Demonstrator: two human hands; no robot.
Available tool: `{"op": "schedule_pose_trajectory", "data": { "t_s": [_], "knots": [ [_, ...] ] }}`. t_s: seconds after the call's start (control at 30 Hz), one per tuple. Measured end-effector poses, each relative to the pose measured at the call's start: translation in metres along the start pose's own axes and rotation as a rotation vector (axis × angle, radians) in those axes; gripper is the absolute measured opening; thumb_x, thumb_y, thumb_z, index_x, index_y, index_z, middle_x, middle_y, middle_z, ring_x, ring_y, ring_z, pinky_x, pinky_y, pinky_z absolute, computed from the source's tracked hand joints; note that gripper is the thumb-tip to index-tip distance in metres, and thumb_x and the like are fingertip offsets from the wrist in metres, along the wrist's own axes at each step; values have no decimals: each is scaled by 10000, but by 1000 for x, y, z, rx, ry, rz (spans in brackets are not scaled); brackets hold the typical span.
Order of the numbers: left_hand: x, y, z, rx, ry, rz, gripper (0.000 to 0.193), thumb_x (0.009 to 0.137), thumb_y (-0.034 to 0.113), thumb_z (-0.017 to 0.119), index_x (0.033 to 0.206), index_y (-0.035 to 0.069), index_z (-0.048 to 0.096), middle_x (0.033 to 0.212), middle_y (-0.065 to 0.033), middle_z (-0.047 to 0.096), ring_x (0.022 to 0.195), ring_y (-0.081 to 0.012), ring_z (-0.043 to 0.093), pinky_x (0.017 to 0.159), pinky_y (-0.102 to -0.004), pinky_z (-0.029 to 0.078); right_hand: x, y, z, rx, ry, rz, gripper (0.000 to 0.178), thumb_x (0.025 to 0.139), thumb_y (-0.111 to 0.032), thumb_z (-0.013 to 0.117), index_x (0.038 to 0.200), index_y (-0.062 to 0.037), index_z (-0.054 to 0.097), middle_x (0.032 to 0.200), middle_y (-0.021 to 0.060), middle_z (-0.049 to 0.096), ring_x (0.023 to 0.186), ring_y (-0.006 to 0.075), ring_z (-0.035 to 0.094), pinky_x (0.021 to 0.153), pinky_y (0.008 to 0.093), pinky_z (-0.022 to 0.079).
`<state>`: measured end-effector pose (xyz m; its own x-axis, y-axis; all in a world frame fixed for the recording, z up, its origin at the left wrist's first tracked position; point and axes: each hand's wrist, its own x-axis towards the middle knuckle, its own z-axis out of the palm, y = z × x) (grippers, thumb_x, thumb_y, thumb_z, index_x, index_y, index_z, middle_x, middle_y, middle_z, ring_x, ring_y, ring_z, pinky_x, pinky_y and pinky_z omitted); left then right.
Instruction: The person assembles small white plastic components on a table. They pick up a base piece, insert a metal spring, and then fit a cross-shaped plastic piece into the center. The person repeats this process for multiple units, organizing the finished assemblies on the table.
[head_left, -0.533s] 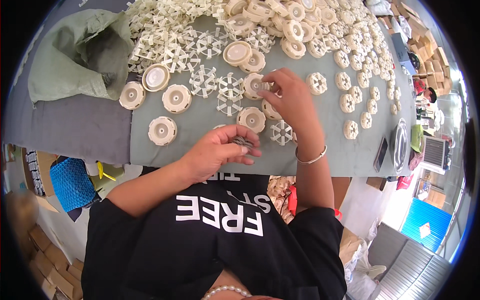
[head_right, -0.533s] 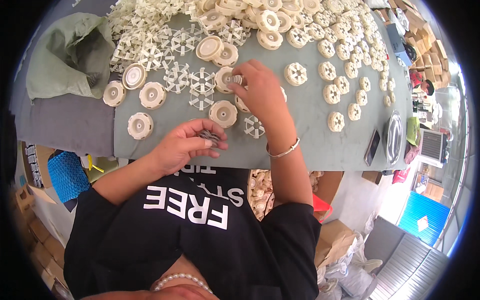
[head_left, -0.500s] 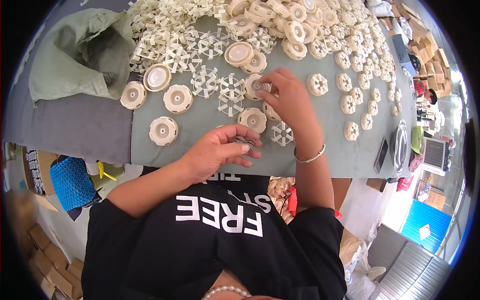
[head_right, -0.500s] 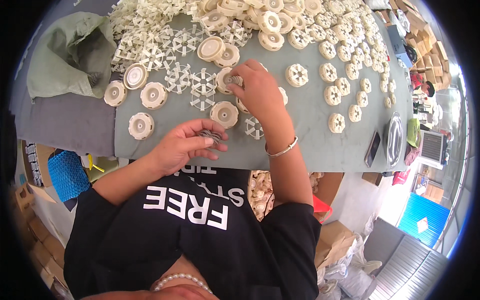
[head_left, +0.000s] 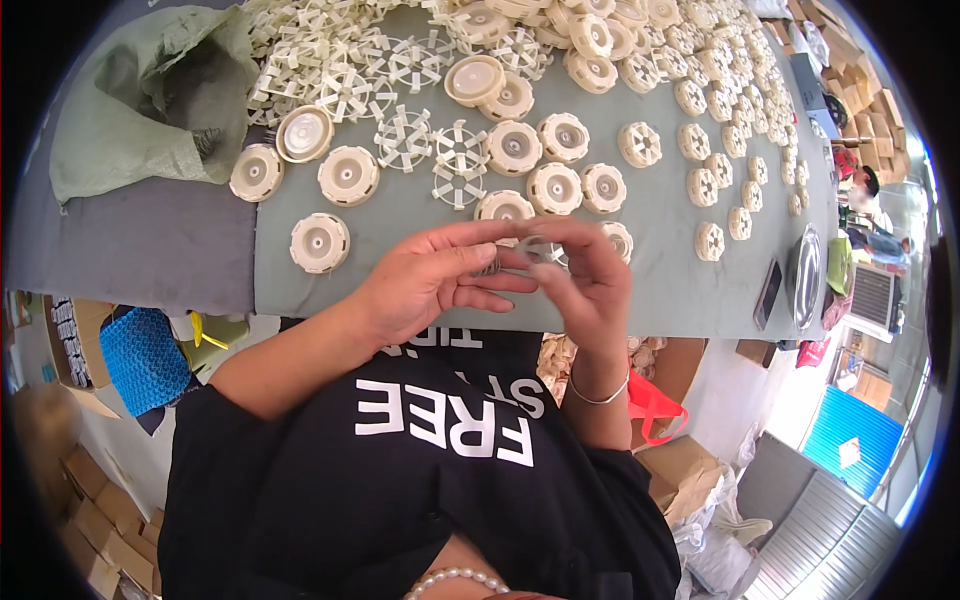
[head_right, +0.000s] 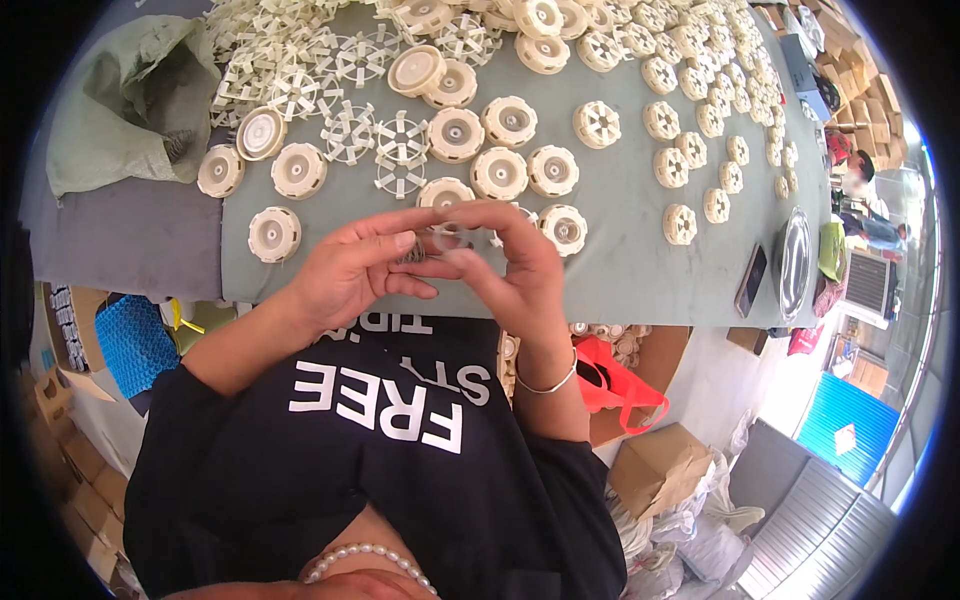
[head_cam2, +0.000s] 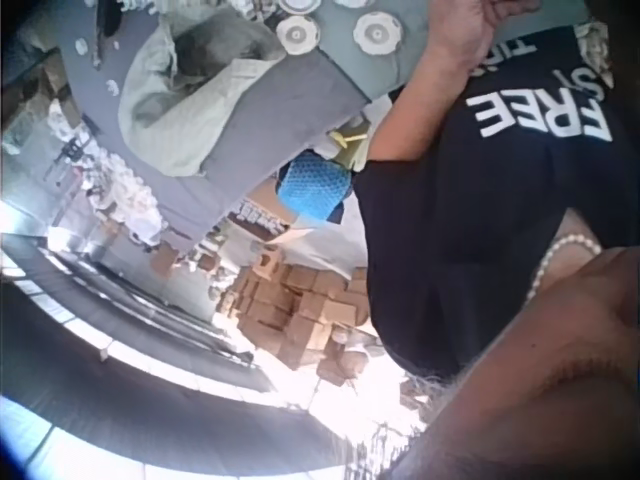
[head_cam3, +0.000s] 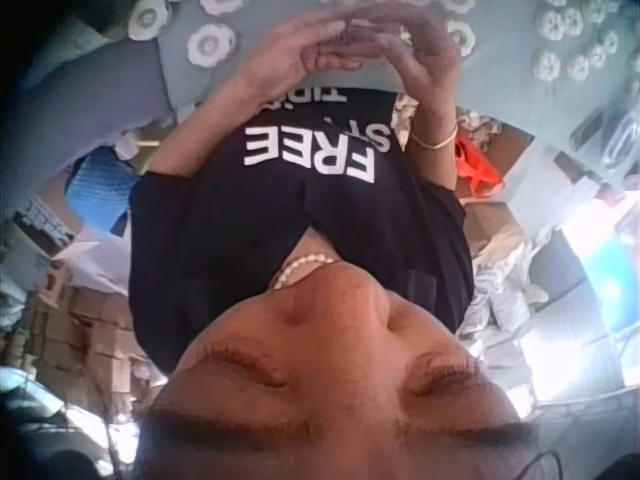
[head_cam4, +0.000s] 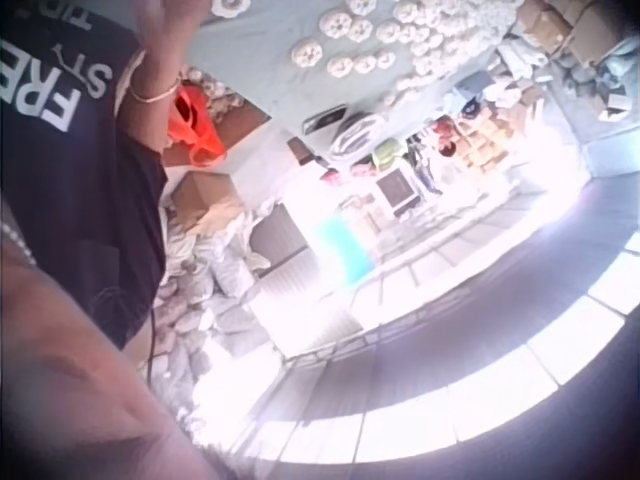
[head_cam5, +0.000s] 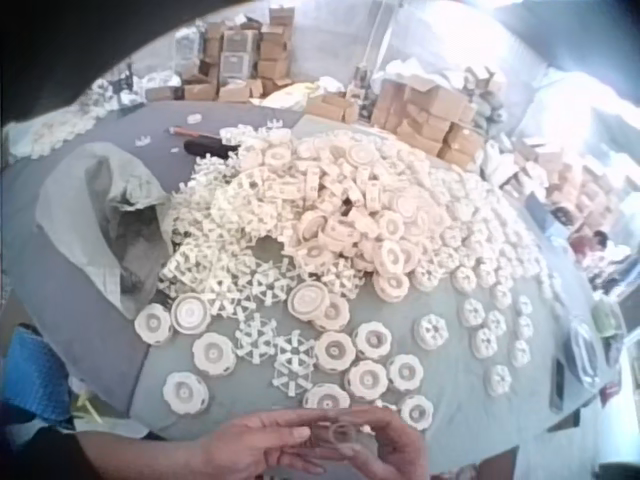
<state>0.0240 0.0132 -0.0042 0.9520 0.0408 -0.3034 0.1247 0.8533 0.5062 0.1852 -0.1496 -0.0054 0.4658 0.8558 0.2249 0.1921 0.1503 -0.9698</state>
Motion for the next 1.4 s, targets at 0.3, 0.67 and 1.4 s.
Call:
{"op": "schedule_pose_trajectory", "data": {
  "t_s": [0.3,0.67,1.4],
  "knots": [
    [4,-28,-5,339,-68,-203,442,1013,28,491,1441,-7,598,1353,-131,640,1102,-184,646,883,-324,616,32,9,-36,-561,203,-8,116,917,-19,773,1030,-45,767,1115,99,749,1070,222,697,942,335,547],
    [10,-11,-28,528,147,91,527,909,-15,487,1420,-3,618,1323,-100,661,1077,-157,615,911,-304,528,43,27,-36,-945,203,-173,139,818,-95,834,927,-75,751,1016,41,775,1045,272,674,897,410,538],
    [-4,-11,-10,467,183,257,354,1039,139,689,1370,17,664,1300,-104,696,1090,-182,708,840,-319,649,-14,-3,29,-40,165,106,253,890,8,802,1139,-6,754,976,107,767,851,165,713,788,286,562]
  ]
}}
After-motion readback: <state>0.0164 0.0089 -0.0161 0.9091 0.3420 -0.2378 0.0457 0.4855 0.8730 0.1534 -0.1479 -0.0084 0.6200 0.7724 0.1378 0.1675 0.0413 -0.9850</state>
